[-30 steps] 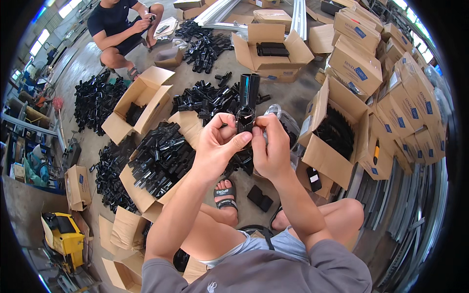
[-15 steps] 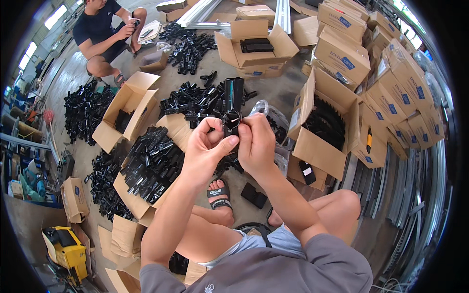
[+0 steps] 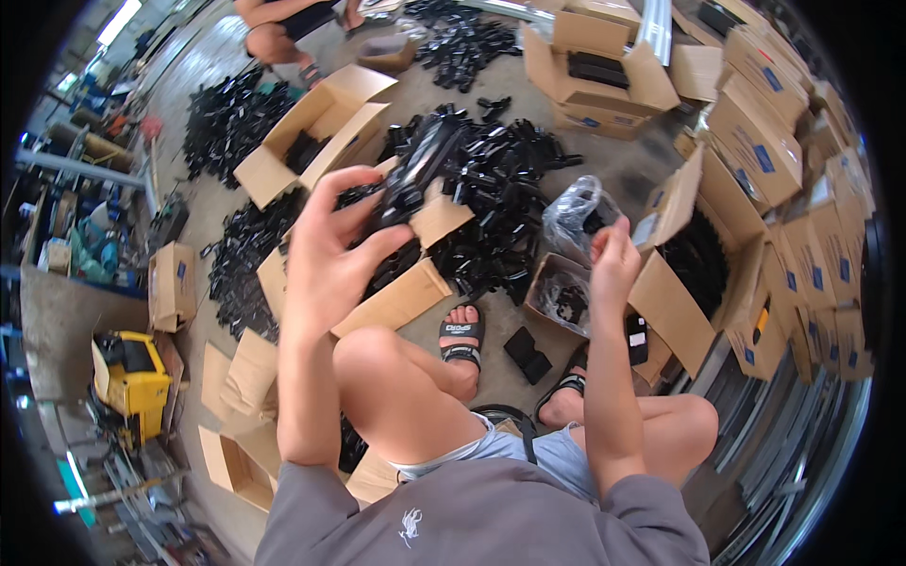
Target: The person handles black plastic components by picking them up from a pile on the floor, rotating them by hand, and placing them into a small cardboard box.
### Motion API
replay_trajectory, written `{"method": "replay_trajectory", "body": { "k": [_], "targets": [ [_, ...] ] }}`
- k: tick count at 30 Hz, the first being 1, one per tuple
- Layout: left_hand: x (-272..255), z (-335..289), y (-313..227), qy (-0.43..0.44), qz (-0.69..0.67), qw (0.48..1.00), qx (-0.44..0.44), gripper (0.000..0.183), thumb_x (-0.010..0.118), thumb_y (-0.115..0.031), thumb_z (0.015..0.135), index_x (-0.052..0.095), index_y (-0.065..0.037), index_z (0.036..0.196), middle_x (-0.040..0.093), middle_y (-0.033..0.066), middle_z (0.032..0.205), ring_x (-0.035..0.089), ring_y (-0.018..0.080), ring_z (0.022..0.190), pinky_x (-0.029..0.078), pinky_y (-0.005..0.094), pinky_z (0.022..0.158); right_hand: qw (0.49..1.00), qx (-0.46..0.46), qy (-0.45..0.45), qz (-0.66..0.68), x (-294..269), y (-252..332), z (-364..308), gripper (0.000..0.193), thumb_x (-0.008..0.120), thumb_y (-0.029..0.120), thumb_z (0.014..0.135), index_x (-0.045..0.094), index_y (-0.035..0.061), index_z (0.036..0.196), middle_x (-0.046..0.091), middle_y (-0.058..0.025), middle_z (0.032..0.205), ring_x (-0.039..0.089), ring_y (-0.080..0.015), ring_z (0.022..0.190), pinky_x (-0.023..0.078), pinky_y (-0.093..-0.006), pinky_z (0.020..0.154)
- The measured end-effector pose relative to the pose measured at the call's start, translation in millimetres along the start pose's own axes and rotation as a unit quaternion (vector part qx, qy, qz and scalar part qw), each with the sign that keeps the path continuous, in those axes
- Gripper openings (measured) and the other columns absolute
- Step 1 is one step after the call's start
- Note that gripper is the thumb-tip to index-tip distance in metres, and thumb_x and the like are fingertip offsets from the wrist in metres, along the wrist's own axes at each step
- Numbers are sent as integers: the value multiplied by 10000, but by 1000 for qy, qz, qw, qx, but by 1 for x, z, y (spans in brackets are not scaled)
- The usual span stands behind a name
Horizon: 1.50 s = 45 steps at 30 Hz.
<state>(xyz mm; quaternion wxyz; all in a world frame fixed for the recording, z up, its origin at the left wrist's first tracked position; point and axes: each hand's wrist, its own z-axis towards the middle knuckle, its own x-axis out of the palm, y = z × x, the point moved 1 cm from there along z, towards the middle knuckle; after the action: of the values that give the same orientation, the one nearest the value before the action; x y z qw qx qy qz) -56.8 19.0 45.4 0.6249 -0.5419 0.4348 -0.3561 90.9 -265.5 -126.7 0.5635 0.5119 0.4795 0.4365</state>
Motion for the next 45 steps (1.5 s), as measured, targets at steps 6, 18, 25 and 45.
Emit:
{"method": "replay_trajectory", "body": {
  "k": [6, 18, 25, 45],
  "targets": [
    [-116, -136, 136, -177, 298, 917, -198, 534, 811, -86, 797, 664, 61, 1288, 763, 193, 1184, 721, 254, 1165, 523, 347, 1013, 936, 100, 96, -323, -36, -146, -18, 495, 542, 432, 1037, 741, 12, 866, 726, -211, 826, 711, -378, 835, 521, -487, 784],
    [-163, -375, 322, -282, 419, 738, -447, 648, 848, -92, 796, 619, -7, 1396, 699, 209, 1337, 682, 286, 1251, 524, 389, 1060, 759, 178, 369, -506, -76, -248, -113, 342, 788, 291, 890, 766, 111, 1181, 742, -213, 1175, 690, -398, 1152, 550, -486, 975],
    [-164, -251, 274, -321, 279, 857, -291, 624, 774, -52, 896, 526, 46, 1460, 604, 274, 1440, 603, 321, 1350, 488, 414, 1118, 807, 179, 345, -444, -78, -264, -118, 351, 795, 296, 879, 765, 113, 1177, 740, -215, 1165, 692, -402, 1130, 545, -474, 974],
    [104, -48, 14, 243, 554, 793, 68, 561, 804, -382, 858, 645, -27, 1263, 724, 244, 1105, 706, 395, 1051, 569, 468, 871, 902, 85, 404, -129, 1, -161, -110, 328, 555, 258, 1011, 736, -13, 965, 729, -135, 899, 676, -228, 836, 548, -430, 743]
  ]
}}
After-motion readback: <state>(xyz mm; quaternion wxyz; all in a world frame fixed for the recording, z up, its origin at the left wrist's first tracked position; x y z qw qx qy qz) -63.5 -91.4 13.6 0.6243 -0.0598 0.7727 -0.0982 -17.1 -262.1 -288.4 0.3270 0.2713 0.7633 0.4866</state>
